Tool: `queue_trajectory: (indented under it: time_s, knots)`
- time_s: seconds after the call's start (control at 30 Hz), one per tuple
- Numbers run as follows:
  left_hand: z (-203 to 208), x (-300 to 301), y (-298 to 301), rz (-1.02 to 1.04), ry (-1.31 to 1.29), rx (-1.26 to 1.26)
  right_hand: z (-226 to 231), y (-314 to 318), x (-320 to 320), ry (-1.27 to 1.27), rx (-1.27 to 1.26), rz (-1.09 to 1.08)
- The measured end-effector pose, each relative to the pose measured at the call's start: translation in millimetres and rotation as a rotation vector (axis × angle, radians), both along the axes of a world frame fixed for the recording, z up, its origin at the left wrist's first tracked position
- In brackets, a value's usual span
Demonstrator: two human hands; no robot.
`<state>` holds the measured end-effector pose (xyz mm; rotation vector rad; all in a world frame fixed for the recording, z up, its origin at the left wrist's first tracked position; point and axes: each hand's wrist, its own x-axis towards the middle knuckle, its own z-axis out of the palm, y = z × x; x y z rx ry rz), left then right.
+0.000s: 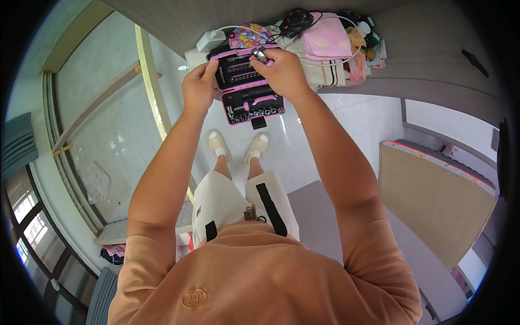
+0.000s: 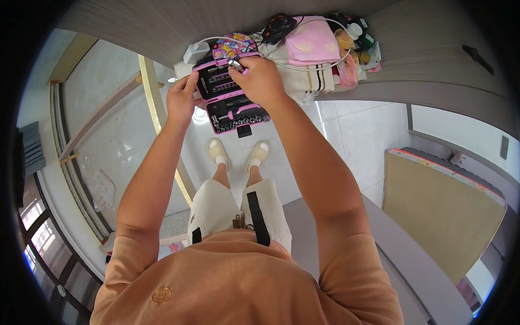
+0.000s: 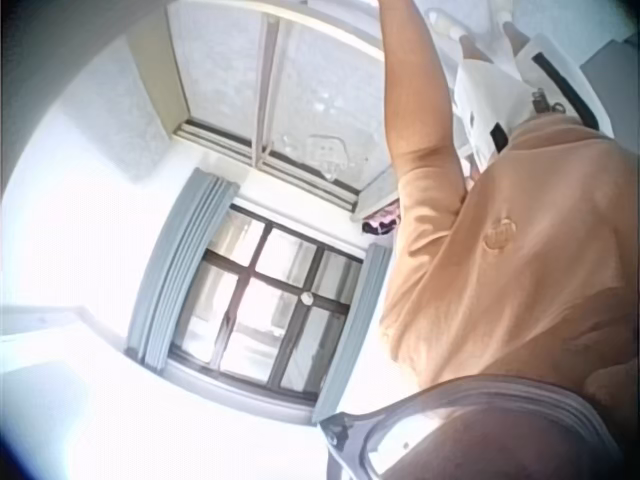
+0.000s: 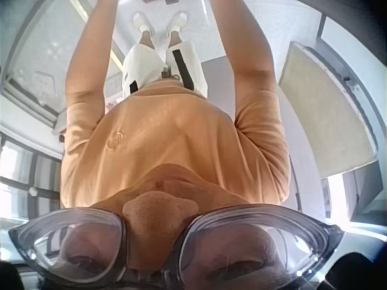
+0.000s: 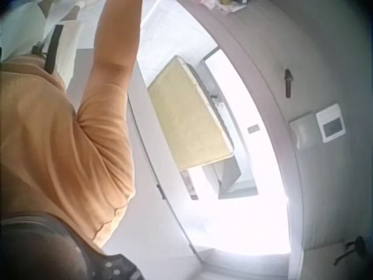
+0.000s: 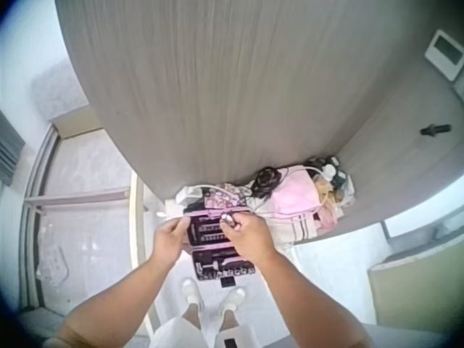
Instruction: The person selects a socket and attaches it to a ratchet handle from a tool kit, then uses the ratchet to tighten a bolt on a wooden bed frame component.
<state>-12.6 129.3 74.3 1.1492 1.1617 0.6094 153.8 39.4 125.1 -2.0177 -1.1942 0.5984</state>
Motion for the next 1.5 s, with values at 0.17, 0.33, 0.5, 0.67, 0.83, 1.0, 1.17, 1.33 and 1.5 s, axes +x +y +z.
queue_trajectory:
  time_s: [0.17, 0.33, 0.5, 0.67, 0.83, 1.0, 1.17, 1.33, 1.5]
  knots:
    - [-0.5, 2.5, 0.8, -0.006, -0.024, -0.014, -9.9, 4.7, -0.4, -0.080, 0.005, 0.001]
    - [-10.2, -0.4, 3.9, -0.003, -0.019, 0.000, -15.6, 4.6, 0.1, -0.208, -0.024, 0.073]
    - [-5.0, 1.4, 1.7, -0.056, 0.027, 0.002, -25.6, 1.1, -0.4, -0.410, -0.040, 0.168]
    - [-5.1, 0.7, -0.7, -0.032, 0.041, -0.006, -17.2, -2.5, 5.4, -0.309, -0.003, 0.101]
    - [-5.3, -0.3, 0.6, -0.003, -0.001, -0.022, -7.6, -30.5, 34.7, 0.272, 0.157, -0.282]
    - [-3.8, 0.5, 0.1, -0.017, -0.015, -0.011, -11.4, -39.7, 41.3, 0.069, 0.098, -0.127]
    - [1.6, 1.2, -0.8, -0.038, -0.024, -0.008, -20.1, -33.2, 35.6, -0.021, 0.030, -0.069]
    - [1.7, 3.9, -0.1, -0.042, 0.006, 0.021, -21.3, -27.3, 33.2, -0.218, 0.017, 0.005]
    - [2.8, 4.8, -2.4, -0.030, 0.016, 0.000, -27.3, -25.5, 32.5, -0.260, 0.065, -0.014]
